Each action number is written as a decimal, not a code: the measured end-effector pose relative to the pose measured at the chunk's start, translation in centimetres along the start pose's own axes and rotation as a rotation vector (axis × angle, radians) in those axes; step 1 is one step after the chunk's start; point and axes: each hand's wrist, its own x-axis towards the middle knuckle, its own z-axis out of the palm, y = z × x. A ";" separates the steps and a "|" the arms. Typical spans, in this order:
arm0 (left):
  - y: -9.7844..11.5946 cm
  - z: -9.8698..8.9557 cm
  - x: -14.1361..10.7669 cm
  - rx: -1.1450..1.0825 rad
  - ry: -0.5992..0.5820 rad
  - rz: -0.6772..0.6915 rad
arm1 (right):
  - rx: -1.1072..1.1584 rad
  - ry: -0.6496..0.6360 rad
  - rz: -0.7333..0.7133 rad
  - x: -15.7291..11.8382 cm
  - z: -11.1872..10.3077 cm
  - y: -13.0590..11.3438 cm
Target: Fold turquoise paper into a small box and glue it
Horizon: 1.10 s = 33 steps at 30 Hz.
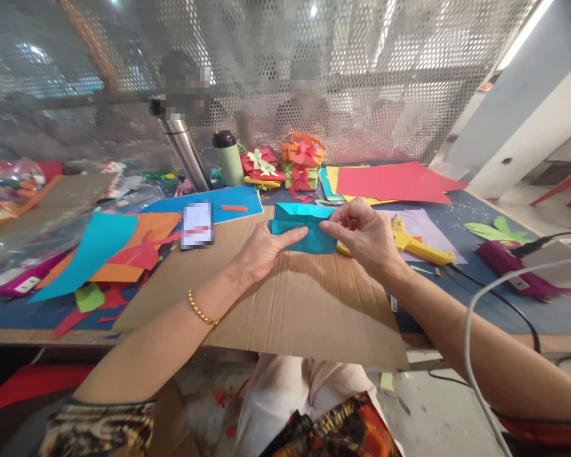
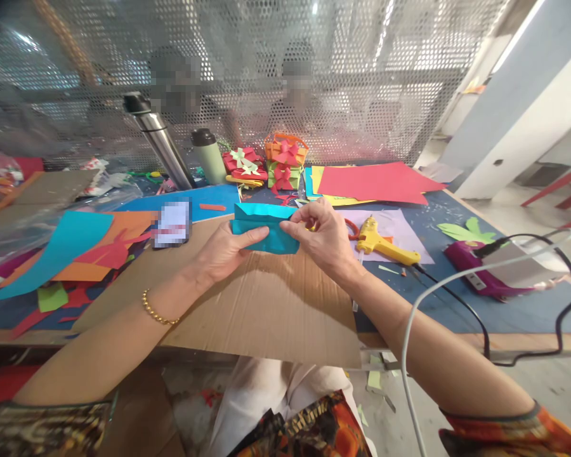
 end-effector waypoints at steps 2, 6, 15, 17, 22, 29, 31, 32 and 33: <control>0.0 0.0 0.1 -0.011 0.050 -0.003 | 0.078 0.008 0.079 0.0 0.2 0.0; -0.1 -0.2 0.1 -0.016 0.125 -0.030 | 0.332 -0.267 0.250 0.0 0.1 -0.6; 0.4 0.3 -0.2 -0.017 0.118 -0.081 | 0.133 -0.236 0.150 0.2 -0.2 0.6; 0.4 0.2 -0.2 -0.010 0.117 -0.063 | 0.074 -0.233 0.122 0.3 -0.4 0.7; 0.2 -0.3 0.1 0.085 0.149 0.047 | 0.076 -0.238 0.124 0.1 -0.3 0.5; 0.6 -0.3 0.2 0.076 0.131 -0.016 | 0.251 -0.266 0.240 0.2 -0.1 0.5; 0.7 -0.4 0.2 0.090 0.138 -0.023 | 0.296 -0.289 0.279 0.3 -0.2 0.4; 0.7 -0.5 0.3 0.103 0.148 -0.024 | 0.311 -0.304 0.288 0.3 -0.3 0.3; 0.7 -0.6 0.3 0.119 0.158 -0.025 | 0.318 -0.317 0.287 0.3 -0.4 0.2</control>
